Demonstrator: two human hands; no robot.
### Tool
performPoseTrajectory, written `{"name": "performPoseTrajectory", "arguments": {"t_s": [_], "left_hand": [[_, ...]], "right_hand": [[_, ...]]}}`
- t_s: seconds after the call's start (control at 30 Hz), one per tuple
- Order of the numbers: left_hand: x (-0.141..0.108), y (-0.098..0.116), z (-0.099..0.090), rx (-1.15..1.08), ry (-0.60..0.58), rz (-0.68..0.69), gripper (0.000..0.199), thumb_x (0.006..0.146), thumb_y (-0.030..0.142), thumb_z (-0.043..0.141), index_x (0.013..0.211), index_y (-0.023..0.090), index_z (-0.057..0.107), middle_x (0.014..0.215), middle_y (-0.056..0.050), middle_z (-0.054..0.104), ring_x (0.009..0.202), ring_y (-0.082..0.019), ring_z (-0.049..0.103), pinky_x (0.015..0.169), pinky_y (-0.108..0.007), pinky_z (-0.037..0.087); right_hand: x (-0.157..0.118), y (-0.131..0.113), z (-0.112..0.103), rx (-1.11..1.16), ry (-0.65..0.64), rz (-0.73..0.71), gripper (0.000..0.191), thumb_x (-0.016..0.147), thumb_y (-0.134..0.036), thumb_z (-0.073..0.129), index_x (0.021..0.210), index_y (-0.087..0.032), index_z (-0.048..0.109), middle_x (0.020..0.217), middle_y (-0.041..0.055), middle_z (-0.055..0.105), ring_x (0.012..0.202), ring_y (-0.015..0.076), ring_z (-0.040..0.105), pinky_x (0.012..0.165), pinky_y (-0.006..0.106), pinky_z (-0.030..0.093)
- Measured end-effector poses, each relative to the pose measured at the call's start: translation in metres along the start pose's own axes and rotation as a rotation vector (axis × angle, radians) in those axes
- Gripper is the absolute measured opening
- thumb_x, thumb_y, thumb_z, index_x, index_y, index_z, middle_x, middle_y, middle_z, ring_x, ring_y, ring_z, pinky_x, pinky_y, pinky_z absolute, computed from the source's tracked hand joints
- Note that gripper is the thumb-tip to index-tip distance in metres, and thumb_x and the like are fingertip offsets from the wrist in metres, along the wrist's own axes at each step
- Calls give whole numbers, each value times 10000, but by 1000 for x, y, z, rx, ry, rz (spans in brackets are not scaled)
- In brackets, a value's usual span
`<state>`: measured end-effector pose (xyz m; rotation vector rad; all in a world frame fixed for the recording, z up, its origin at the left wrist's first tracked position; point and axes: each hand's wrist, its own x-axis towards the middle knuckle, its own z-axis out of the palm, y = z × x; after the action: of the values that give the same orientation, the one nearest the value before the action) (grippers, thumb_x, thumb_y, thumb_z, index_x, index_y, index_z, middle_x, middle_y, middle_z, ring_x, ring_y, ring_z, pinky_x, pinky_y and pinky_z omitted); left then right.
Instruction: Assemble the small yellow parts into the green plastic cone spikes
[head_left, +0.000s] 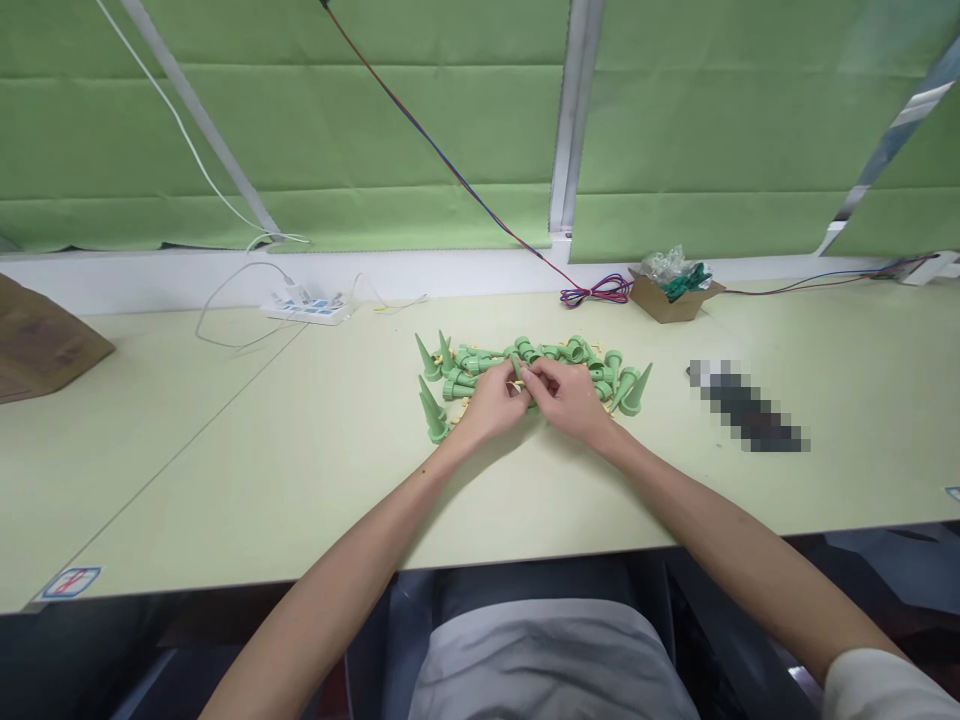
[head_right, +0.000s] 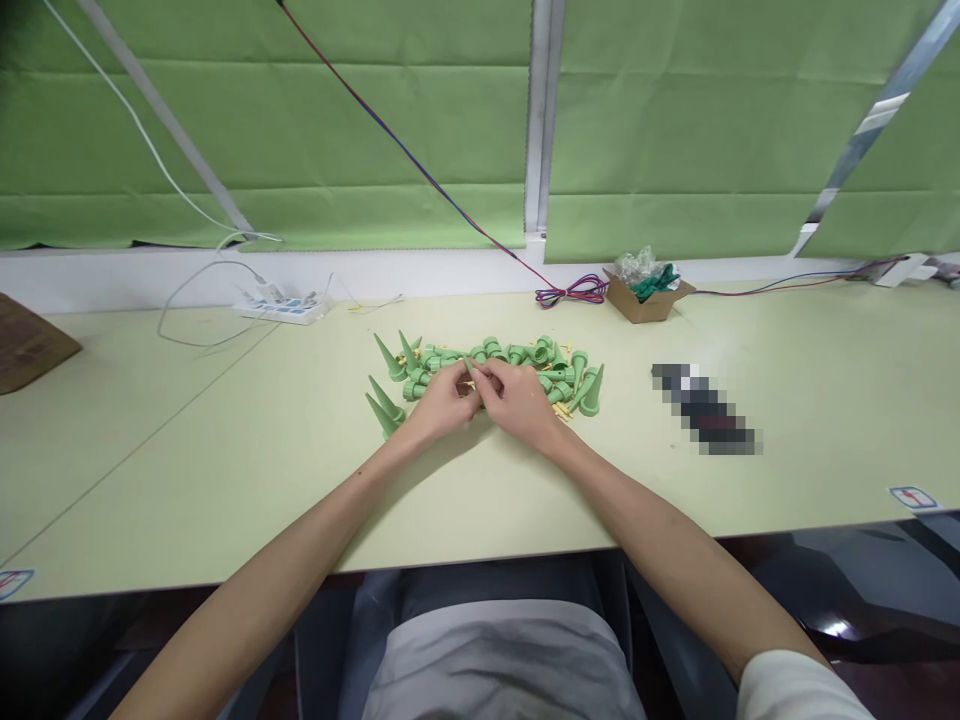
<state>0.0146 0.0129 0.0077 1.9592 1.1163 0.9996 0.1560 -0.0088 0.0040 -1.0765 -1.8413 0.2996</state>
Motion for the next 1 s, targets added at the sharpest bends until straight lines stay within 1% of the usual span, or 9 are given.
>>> {"name": "performPoseTrajectory", "arguments": {"t_s": [0.3,0.47,0.57,0.67,0.77,1.0], "left_hand": [[1,-1,1,-26,8,3,90,740,157,551,797,159,620,784,-62,670,616,-132,523,516,-239,405],[1,-1,0,26,35,-13,33,746,200,583,754,169,591,692,-38,617,572,-126,486,496,-247,370],[1,0,-2,34,54,-34,47,745,216,598,751,171,585,663,-29,590,564,-128,480,485,-249,352],[1,2,-3,-10,76,-68,54,740,209,601,779,174,589,636,-13,573,546,-123,474,484,-246,348],[1,3,-4,-68,85,-94,77,731,197,602,802,178,580,613,4,555,527,-116,473,482,-242,351],[2,3,-4,-270,103,-130,105,736,208,601,802,190,521,648,23,558,475,-74,449,458,-214,357]], "right_hand": [[0,3,1,1,7,6,315,948,-376,478,694,-204,552,546,-13,500,490,124,405,525,276,335],[0,4,1,-5,15,10,322,951,-379,480,688,-204,543,549,-14,488,492,124,394,524,278,326],[0,4,1,1,27,22,330,949,-398,489,684,-206,534,549,-14,493,489,124,394,526,278,325],[1,6,1,12,45,34,313,945,-403,498,705,-207,545,561,-11,517,494,127,413,531,277,333],[1,9,2,8,63,38,285,939,-369,497,711,-206,545,561,-14,515,493,127,416,528,276,335],[2,8,1,4,95,65,271,928,-339,499,690,-210,503,529,-25,489,462,120,394,530,277,337]]}}
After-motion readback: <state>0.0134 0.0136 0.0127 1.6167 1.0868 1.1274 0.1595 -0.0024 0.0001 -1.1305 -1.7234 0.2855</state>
